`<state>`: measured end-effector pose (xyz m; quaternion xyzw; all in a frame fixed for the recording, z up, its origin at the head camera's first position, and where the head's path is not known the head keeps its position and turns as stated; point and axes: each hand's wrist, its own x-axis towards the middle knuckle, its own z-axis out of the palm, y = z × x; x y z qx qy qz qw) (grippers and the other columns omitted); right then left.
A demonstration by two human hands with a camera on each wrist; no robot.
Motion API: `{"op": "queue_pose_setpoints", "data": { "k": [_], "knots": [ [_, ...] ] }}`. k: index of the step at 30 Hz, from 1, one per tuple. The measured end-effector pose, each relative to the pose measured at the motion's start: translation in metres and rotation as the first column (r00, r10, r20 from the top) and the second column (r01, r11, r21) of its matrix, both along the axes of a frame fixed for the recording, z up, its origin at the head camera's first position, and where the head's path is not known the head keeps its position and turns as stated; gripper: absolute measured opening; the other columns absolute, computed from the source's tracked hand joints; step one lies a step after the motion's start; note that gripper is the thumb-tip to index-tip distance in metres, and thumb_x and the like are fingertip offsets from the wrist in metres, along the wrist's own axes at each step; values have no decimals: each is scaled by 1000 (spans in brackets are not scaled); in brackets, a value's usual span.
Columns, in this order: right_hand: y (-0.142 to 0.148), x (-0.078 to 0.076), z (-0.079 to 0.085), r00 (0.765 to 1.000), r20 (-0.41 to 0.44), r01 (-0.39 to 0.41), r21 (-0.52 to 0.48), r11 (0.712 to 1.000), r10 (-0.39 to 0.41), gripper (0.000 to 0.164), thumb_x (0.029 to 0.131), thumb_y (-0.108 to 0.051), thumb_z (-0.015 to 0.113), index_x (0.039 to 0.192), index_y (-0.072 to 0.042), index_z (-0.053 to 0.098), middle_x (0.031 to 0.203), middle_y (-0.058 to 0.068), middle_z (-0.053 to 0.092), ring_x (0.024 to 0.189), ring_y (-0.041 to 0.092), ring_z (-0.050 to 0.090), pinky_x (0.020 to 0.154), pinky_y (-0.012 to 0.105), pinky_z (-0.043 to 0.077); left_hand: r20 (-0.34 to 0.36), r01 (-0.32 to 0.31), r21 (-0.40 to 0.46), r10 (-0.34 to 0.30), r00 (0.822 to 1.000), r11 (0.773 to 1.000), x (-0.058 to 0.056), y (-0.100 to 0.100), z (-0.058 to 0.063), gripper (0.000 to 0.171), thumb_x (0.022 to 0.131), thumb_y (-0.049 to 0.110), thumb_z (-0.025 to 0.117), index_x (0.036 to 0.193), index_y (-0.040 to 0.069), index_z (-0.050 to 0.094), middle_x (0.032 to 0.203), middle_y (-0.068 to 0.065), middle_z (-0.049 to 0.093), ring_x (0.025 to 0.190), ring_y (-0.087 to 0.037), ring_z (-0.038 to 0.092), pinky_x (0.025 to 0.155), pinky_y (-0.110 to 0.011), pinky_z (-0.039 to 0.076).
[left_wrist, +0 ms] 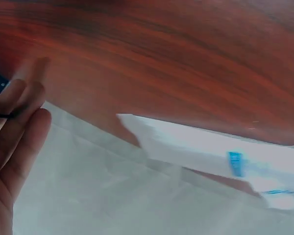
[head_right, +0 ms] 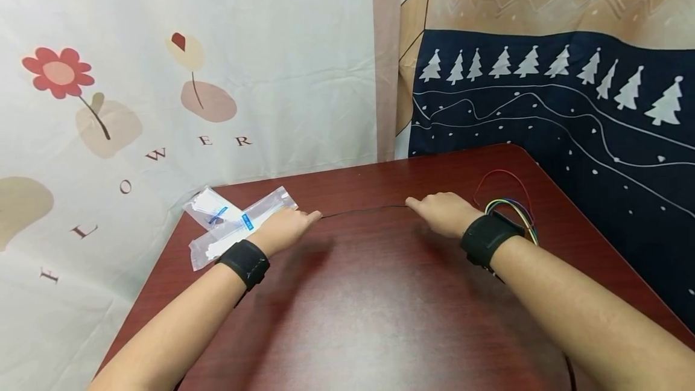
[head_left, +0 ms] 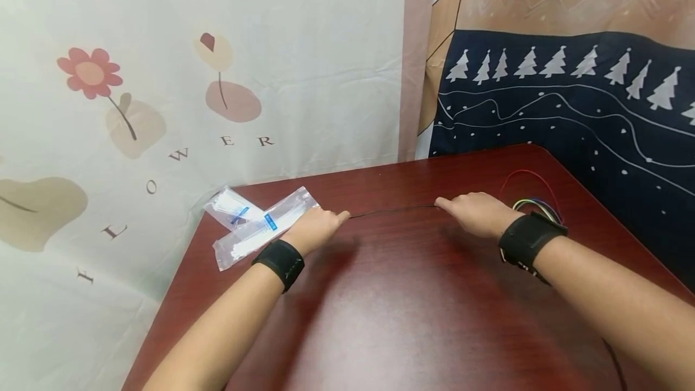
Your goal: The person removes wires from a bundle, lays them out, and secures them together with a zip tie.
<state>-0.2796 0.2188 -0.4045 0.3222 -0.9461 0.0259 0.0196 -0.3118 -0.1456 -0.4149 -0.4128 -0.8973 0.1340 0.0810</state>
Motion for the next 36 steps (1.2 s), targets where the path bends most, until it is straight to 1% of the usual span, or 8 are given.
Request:
{"op": "queue_pose_setpoints", "data": {
  "k": [5, 10, 14, 18, 23, 30, 34, 36],
  "knots": [
    [10, 3, -5, 997, 60, 44, 4, 999, -44, 33, 89, -2, 56, 120, -11, 51, 87, 3, 67, 70, 12, 61, 63, 37, 52, 1, -72, 3, 72, 997, 997, -1, -20, -5, 26, 86, 0, 57, 109, 13, 52, 63, 2, 55, 59, -18, 59, 57, -34, 49],
    [11, 3, -9, 991, 120, 55, -17, 998, -52, 33, 90, -5, 53, 123, -11, 49, 86, 3, 66, 68, 9, 59, 63, 36, 52, 28, -78, 68, 76, 997, 995, 0, -29, -8, 22, 89, 6, 53, 110, 15, 51, 60, 4, 52, 54, -15, 55, 55, -33, 48],
    [9, 2, -10, 990, 123, 65, -16, 998, -63, 34, 90, -5, 53, 123, -9, 49, 84, 2, 65, 67, 9, 58, 63, 37, 52, 80, -118, 106, 110, 991, 987, 2, -35, -9, 21, 90, 13, 50, 111, 14, 49, 55, 6, 46, 50, -14, 50, 52, -32, 45],
    [7, 1, -12, 992, 113, 58, -30, 998, -54, 24, 92, -10, 53, 116, -8, 54, 73, -4, 60, 59, 6, 54, 57, 31, 50, 119, -167, 163, 149, 982, 972, 2, -43, -12, 17, 92, 16, 52, 108, 12, 53, 63, 3, 54, 57, -18, 56, 57, -35, 47],
    [6, 1, -14, 993, 106, 62, -74, 995, -54, 13, 96, -18, 51, 105, -11, 57, 65, -9, 53, 53, 4, 48, 50, 25, 43, 142, -254, 222, 226, 964, 941, -2, -54, -18, 8, 92, 20, 56, 94, 13, 58, 70, 0, 59, 68, -23, 61, 59, -42, 48],
    [4, 4, -16, 976, 208, 87, -72, 994, -70, 29, 96, -13, 48, 124, -9, 47, 74, -2, 60, 56, 6, 51, 53, 26, 46, 221, -317, 262, 263, 939, 911, -2, -63, -20, 10, 94, 21, 53, 88, 14, 55, 67, 2, 54, 67, -21, 58, 61, -42, 47],
    [3, 6, -17, 979, 190, 81, -63, 995, -68, 35, 92, -8, 51, 127, -5, 47, 81, -1, 61, 60, 7, 51, 59, 28, 48, 243, -330, 255, 270, 932, 909, 0, -66, -20, 10, 95, 22, 51, 86, 16, 53, 67, 2, 53, 68, -21, 58, 63, -42, 46],
    [3, 7, -18, 981, 184, 71, -66, 995, -58, 35, 91, -6, 52, 125, -4, 48, 79, -2, 60, 60, 7, 50, 58, 28, 47, 245, -324, 247, 264, 933, 913, 2, -67, -20, 10, 94, 21, 51, 85, 16, 53, 67, 2, 53, 67, -20, 57, 62, -42, 46]
  ]
}}
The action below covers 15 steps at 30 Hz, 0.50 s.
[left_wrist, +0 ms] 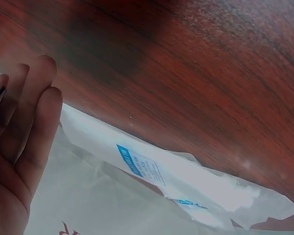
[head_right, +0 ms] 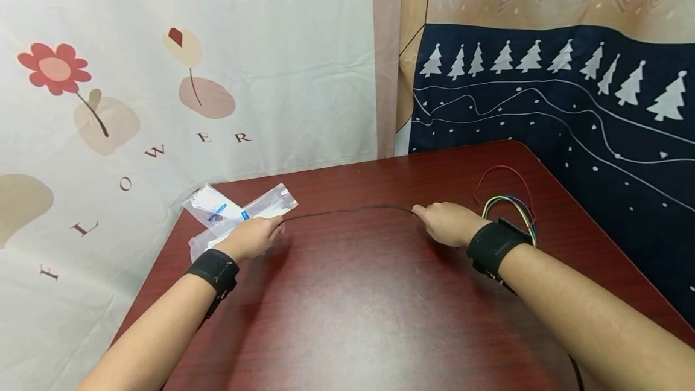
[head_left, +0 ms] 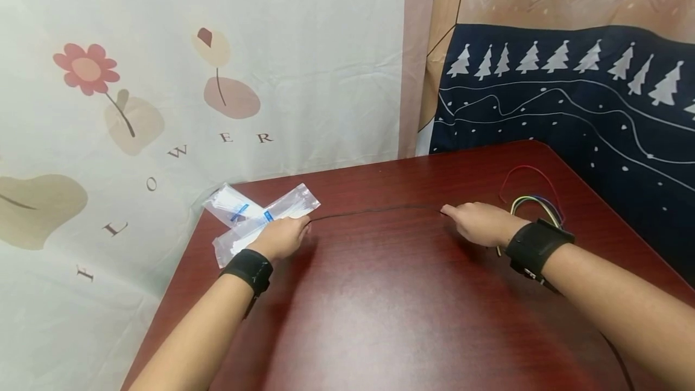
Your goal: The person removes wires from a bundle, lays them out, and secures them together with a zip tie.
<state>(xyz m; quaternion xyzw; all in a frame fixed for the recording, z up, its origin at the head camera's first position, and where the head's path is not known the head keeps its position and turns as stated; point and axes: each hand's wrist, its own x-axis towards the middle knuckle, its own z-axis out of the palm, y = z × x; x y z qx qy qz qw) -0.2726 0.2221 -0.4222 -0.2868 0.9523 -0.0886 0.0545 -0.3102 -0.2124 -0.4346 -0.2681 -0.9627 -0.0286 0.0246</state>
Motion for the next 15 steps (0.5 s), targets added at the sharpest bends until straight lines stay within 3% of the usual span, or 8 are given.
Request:
{"op": "queue_pose_setpoints", "data": {
  "k": [5, 7, 11, 15],
  "knots": [
    [3, 2, -2, 1000, 26, 0, -32, 999, 1, 22, 94, -9, 49, 116, -8, 50, 62, -6, 50, 50, 7, 46, 46, 24, 41, 14, 8, 14, -8, 1000, 1000, 4, -2, 2, 9, 94, 18, 53, 88, 12, 55, 67, 3, 52, 63, -18, 53, 60, -38, 46],
    [5, 2, -3, 999, 37, 5, -40, 999, -3, 21, 95, -9, 48, 116, -10, 49, 63, -5, 52, 50, 7, 47, 46, 25, 41, 20, 5, 33, -6, 1000, 999, 4, -5, 2, 8, 94, 18, 53, 91, 12, 57, 69, 3, 54, 64, -17, 53, 61, -38, 46],
    [10, 3, -5, 1000, 6, 6, -28, 1000, -6, 27, 95, -5, 46, 121, -10, 47, 89, 3, 64, 71, 12, 60, 61, 34, 50, 58, -6, 67, 2, 998, 998, 3, -10, -1, 13, 97, 18, 48, 103, 12, 58, 86, 2, 64, 80, -16, 60, 73, -39, 49],
    [13, 6, -6, 1000, -30, 5, -18, 1000, -5, 28, 95, -4, 45, 123, -7, 48, 110, 12, 63, 96, 23, 62, 79, 45, 49, 103, -35, 91, 26, 994, 995, 5, -13, -2, 19, 99, 19, 43, 113, 14, 55, 102, -2, 65, 95, -18, 61, 83, -41, 48]
  ]
}}
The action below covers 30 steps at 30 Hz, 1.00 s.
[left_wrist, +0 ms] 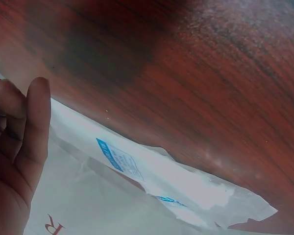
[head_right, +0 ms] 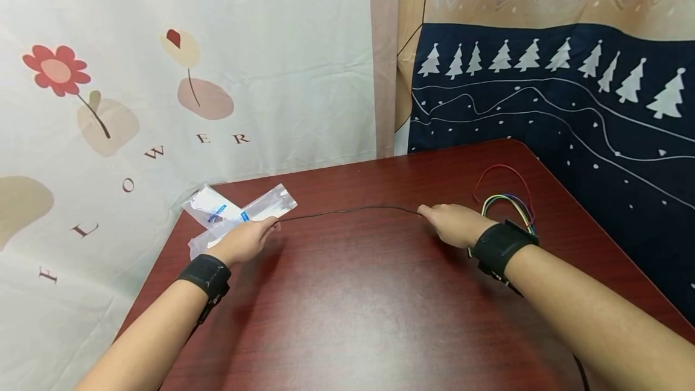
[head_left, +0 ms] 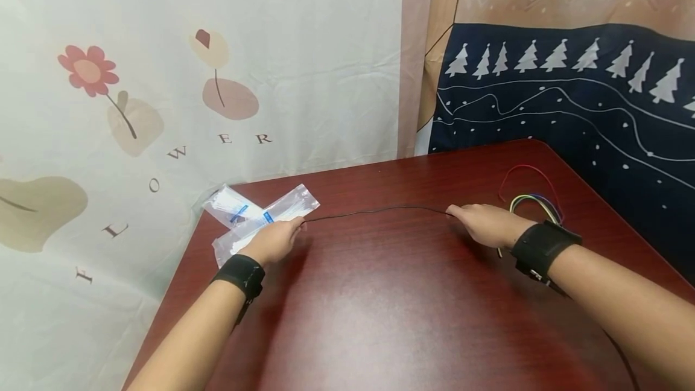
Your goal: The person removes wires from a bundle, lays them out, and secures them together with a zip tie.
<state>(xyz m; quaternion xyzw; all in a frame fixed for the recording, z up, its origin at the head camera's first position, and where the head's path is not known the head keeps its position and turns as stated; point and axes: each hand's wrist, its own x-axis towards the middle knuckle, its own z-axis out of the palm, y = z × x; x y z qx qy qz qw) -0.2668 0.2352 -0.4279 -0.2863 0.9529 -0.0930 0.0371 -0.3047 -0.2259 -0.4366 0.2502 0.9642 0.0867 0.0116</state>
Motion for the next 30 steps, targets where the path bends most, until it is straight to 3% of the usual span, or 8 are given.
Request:
{"op": "queue_pose_setpoints", "data": {
  "k": [4, 7, 9, 15, 19, 25, 30],
  "knots": [
    [2, 1, 0, 1000, -23, 8, -13, 1000, -8, 23, 94, -6, 48, 117, -8, 51, 94, 6, 66, 77, 14, 62, 68, 38, 51, -8, -8, -17, 8, 1000, 1000, 4, -3, 0, 15, 98, 19, 44, 108, 12, 53, 92, -4, 64, 86, -20, 61, 77, -42, 48],
    [3, 1, -1, 999, -48, 14, -43, 999, -16, 14, 95, -10, 50, 108, -10, 54, 75, -2, 62, 58, 5, 52, 55, 28, 46, -27, -11, -42, 10, 1000, 999, 6, -6, -2, 17, 96, 18, 49, 109, 9, 55, 89, -5, 62, 83, -21, 61, 76, -43, 48],
    [4, 1, 0, 998, -58, 11, -64, 998, -15, 12, 95, -11, 51, 105, -10, 55, 70, -3, 60, 54, 4, 48, 52, 25, 43, -33, -19, -51, 17, 999, 999, 7, -8, -4, 20, 94, 17, 52, 111, 7, 57, 89, -5, 63, 82, -20, 61, 76, -42, 48],
    [6, 4, 1, 998, -58, 3, -30, 1000, -4, 24, 92, -5, 52, 117, -5, 53, 79, 1, 64, 62, 6, 55, 57, 30, 49, 2, -41, -51, 41, 999, 998, 8, -12, -5, 20, 92, 16, 57, 109, 7, 61, 74, 2, 57, 67, -15, 52, 65, -33, 46],
    [8, 5, -2, 997, -77, -5, 24, 1000, 7, 28, 91, -4, 54, 119, -6, 56, 85, 4, 66, 68, 11, 60, 61, 35, 51, 8, -39, -52, 40, 999, 998, 8, -17, -5, 21, 92, 15, 57, 112, 10, 63, 74, 4, 57, 66, -15, 52, 64, -31, 45],
    [10, 5, -7, 994, -106, -14, 52, 999, 19, 27, 89, -4, 57, 116, -10, 61, 86, 3, 67, 68, 11, 60, 59, 36, 51, -64, 41, -122, -49, 997, 992, 8, -23, -11, 22, 89, 12, 62, 110, 14, 67, 87, 3, 66, 75, -15, 58, 77, -35, 50],
    [10, 3, -11, 994, -106, -16, 54, 998, 22, 27, 88, -3, 59, 112, -13, 64, 89, 2, 68, 70, 11, 60, 61, 36, 52, -77, 103, -140, -115, 990, 985, 9, -24, -12, 12, 90, 19, 62, 97, 20, 71, 65, 9, 58, 64, -12, 51, 69, -31, 48]
  ]
}}
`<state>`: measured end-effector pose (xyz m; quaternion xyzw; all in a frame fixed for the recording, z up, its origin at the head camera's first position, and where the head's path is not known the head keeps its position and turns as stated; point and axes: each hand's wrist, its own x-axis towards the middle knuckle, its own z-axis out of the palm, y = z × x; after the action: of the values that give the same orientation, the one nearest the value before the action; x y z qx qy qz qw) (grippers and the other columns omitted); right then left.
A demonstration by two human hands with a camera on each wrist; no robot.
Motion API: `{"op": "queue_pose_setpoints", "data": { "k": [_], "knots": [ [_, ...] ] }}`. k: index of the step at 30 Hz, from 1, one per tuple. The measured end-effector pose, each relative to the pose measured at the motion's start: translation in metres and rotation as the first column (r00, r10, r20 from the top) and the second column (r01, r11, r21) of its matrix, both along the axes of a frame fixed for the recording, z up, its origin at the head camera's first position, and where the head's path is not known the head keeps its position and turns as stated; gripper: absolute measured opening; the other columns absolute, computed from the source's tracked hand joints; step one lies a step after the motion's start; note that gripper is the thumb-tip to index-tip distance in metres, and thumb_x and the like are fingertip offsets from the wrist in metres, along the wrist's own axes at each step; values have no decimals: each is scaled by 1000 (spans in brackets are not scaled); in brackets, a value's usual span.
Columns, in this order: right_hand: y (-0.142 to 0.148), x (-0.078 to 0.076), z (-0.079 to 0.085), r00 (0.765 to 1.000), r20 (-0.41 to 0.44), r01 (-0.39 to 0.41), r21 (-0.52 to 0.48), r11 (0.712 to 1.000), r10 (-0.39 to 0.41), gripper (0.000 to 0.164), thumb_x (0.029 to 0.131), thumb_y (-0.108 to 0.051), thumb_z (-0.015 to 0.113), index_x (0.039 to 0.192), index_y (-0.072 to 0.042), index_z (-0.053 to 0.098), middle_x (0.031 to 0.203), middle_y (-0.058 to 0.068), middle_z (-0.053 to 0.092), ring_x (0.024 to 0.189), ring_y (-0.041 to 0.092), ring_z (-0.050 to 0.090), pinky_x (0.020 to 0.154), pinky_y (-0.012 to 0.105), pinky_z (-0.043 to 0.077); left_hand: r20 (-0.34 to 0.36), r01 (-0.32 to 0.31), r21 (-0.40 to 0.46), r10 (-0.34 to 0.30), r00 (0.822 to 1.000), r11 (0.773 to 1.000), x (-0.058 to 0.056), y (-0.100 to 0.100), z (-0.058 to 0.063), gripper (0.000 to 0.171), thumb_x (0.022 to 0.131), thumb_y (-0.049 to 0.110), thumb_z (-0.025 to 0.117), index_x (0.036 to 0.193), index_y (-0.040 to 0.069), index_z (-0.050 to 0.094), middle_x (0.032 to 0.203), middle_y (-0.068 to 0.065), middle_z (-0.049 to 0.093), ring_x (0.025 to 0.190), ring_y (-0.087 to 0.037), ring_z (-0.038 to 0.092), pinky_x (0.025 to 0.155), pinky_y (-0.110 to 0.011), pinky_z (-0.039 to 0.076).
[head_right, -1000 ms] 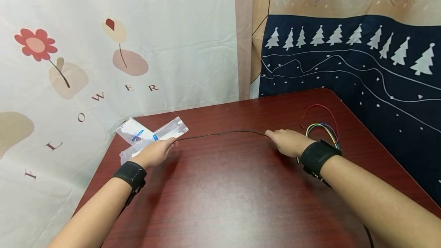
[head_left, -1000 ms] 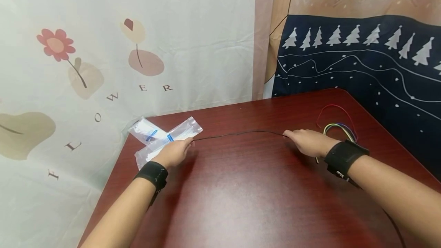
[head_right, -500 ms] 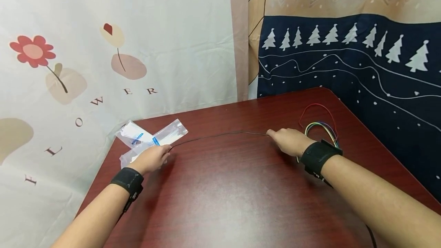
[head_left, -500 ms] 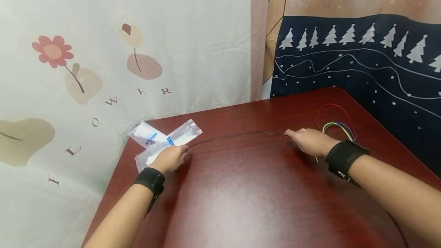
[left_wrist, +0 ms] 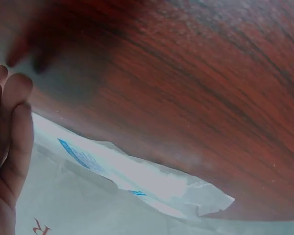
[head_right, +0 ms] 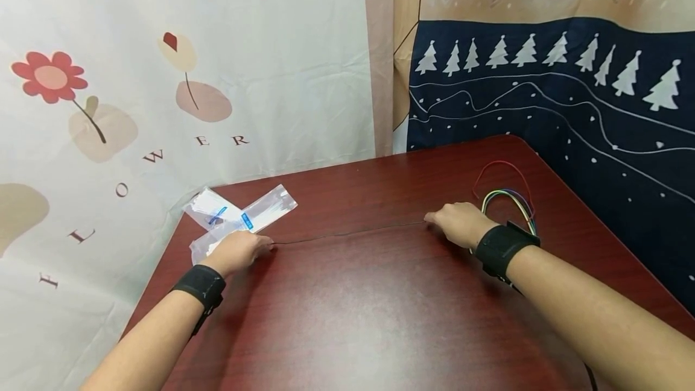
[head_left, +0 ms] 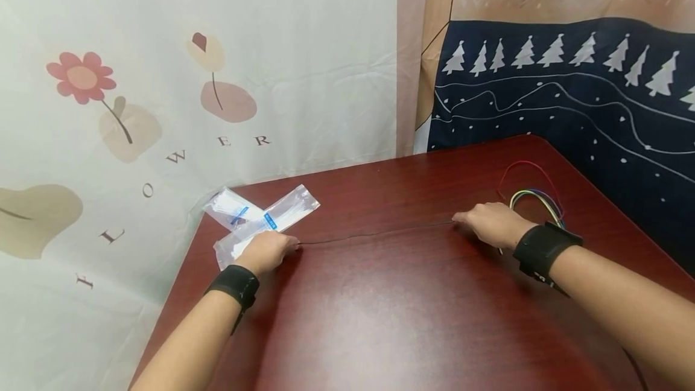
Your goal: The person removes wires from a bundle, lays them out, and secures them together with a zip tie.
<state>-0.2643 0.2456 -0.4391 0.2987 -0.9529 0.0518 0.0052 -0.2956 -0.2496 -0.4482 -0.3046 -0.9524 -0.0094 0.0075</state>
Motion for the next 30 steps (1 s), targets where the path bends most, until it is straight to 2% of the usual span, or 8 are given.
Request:
{"op": "queue_pose_setpoints", "data": {
  "k": [4, 9, 12, 16, 25, 27, 30],
  "knots": [
    [3, 0, -4, 1000, 5, -11, 4, 1000, 11, 21, 86, -1, 60, 101, -16, 66, 77, -5, 63, 62, 7, 54, 56, 31, 49, -44, 64, -48, -66, 997, 997, 2, 2, 2, 8, 87, 16, 65, 90, 20, 71, 59, 12, 52, 59, -10, 49, 65, -30, 47],
    [4, 3, -6, 999, -11, -33, 52, 998, 34, 11, 88, -5, 59, 87, -16, 60, 60, -10, 46, 51, 5, 44, 48, 25, 40, -91, 111, -142, -125, 988, 984, 3, 2, 1, 8, 85, 11, 66, 87, 20, 66, 56, 14, 45, 55, -11, 47, 59, -29, 46],
    [2, 3, -6, 998, -31, -53, 84, 995, 56, 7, 89, -7, 59, 87, -14, 60, 59, -10, 46, 50, 6, 44, 47, 25, 40, -113, 144, -192, -167, 979, 971, 4, 0, 1, 10, 84, 9, 65, 85, 18, 61, 57, 12, 45, 54, -12, 47, 56, -30, 45],
    [0, 3, -3, 993, -72, -80, 118, 990, 89, 10, 86, -3, 61, 87, -14, 62, 61, -7, 52, 52, 7, 47, 50, 28, 44, -150, 189, -230, -226, 962, 955, 5, -4, 3, 16, 81, 4, 67, 80, 17, 57, 57, 9, 48, 53, -13, 49, 54, -32, 46],
    [-6, 1, -6, 990, -82, -108, 106, 988, 117, 8, 87, -6, 60, 90, -12, 65, 70, -2, 62, 55, 9, 53, 52, 32, 48, -161, 200, -251, -244, 956, 947, 5, -11, 6, 13, 82, 6, 68, 82, 17, 60, 57, 7, 51, 52, -13, 50, 53, -32, 48],
    [-8, 3, -6, 989, -94, -107, 102, 989, 117, 7, 86, -6, 62, 91, -10, 64, 68, -2, 60, 55, 10, 54, 50, 32, 48, -171, 210, -242, -255, 952, 947, 7, -13, 5, 14, 81, 6, 69, 84, 16, 60, 59, 6, 54, 54, -14, 52, 54, -33, 49],
    [-9, 4, -6, 994, -60, -82, 78, 994, 86, 12, 85, -6, 63, 96, -11, 59, 64, -4, 56, 53, 9, 51, 50, 31, 46, -181, 209, -227, -252, 951, 951, 10, -15, 2, 18, 80, 9, 71, 90, 16, 58, 59, 8, 52, 53, -13, 51, 54, -33, 49]
  ]
}}
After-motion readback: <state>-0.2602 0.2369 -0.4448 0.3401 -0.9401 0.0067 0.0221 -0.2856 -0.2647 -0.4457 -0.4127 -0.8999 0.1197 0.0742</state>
